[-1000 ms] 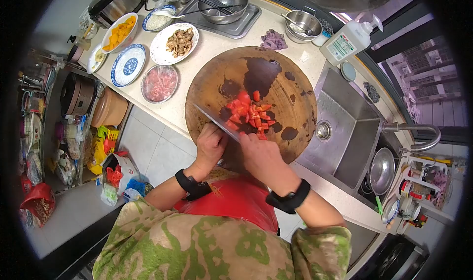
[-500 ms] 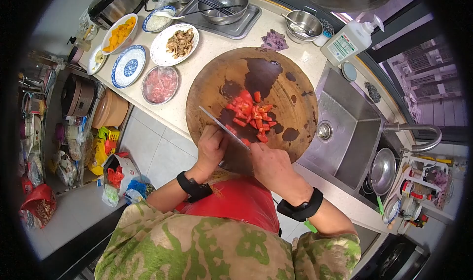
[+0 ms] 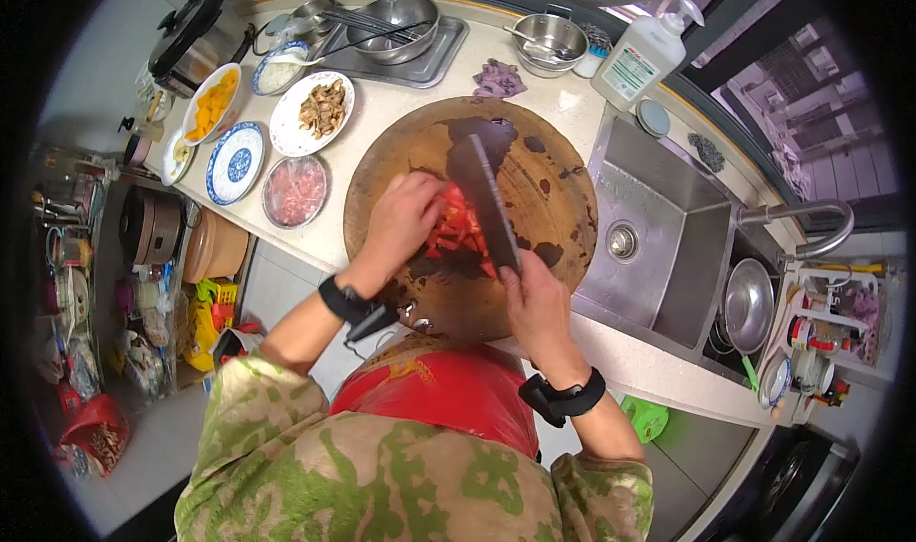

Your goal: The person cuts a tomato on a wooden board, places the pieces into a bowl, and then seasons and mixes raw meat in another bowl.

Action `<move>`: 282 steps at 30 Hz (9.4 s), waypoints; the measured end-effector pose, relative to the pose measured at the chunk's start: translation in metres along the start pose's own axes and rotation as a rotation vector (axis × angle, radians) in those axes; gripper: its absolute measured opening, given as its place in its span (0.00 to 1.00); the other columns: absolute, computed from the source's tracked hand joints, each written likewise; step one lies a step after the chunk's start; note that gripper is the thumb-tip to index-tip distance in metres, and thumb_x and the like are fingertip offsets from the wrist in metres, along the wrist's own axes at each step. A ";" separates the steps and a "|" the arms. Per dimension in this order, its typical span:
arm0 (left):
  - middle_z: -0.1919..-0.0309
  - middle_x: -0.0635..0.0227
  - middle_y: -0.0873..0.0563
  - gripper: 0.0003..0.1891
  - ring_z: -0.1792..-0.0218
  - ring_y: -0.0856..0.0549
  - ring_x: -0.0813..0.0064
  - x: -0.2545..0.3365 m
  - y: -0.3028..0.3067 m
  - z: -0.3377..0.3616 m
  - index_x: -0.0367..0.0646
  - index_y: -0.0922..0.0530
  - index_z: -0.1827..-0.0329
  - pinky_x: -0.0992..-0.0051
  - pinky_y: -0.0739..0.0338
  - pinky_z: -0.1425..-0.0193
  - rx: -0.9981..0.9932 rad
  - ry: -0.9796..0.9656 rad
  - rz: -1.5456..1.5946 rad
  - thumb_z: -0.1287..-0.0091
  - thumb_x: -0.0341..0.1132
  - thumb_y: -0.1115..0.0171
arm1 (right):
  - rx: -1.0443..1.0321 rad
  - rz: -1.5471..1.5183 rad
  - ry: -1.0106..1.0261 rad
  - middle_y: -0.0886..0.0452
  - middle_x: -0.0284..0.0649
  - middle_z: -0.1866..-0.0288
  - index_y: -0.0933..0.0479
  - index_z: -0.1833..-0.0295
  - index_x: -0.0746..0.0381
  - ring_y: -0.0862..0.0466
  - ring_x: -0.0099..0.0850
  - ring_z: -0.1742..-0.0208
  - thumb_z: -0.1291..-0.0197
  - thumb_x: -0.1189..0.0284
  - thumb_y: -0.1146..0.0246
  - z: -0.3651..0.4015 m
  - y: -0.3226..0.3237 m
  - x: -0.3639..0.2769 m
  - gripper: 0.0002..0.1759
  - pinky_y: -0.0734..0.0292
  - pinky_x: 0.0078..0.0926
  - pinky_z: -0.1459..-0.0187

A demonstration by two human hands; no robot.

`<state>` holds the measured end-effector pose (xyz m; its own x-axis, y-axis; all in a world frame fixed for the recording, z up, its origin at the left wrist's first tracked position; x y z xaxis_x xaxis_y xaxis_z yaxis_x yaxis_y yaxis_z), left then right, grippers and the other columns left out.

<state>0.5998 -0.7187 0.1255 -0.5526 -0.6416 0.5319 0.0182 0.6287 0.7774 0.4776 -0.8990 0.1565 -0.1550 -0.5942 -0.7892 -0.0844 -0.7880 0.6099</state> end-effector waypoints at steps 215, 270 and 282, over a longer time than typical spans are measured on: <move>0.71 0.76 0.19 0.02 0.72 0.22 0.84 -0.277 0.129 0.112 0.45 0.23 0.60 0.82 0.25 0.68 0.395 0.980 0.871 0.31 0.31 0.40 | 0.494 0.203 -0.256 0.18 0.49 0.56 0.23 0.47 0.63 0.16 0.47 0.58 0.40 0.67 0.36 0.025 -0.097 -0.051 0.17 0.22 0.42 0.57; 0.52 0.57 0.18 0.25 0.53 0.17 0.65 -0.211 0.161 0.100 0.42 0.32 0.34 0.68 0.24 0.48 -0.746 -0.029 0.857 0.36 0.31 0.42 | 0.187 -0.158 -0.044 0.20 0.51 0.49 0.53 0.23 0.59 0.18 0.42 0.51 0.41 0.73 0.38 -0.071 -0.318 -0.115 0.44 0.21 0.38 0.52; 0.59 0.56 0.18 0.22 0.65 0.17 0.63 -0.213 0.182 0.090 0.43 0.26 0.41 0.68 0.21 0.60 -0.113 -0.131 0.165 0.40 0.33 0.36 | 0.128 0.021 0.314 0.26 0.47 0.63 0.23 0.56 0.63 0.21 0.45 0.59 0.43 0.78 0.41 -0.089 -0.291 -0.134 0.09 0.25 0.36 0.60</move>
<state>0.6454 -0.4280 0.1233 -0.6375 -0.4669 0.6129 0.2064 0.6629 0.7197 0.6110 -0.6044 0.0782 0.1512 -0.6462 -0.7480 -0.2106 -0.7604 0.6144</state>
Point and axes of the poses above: each hand's wrist, its own z-axis away from the middle knuckle, its own y-axis out of the back of the hand, x = y × z, the point moved 2 cm from there along -z, towards the middle knuckle
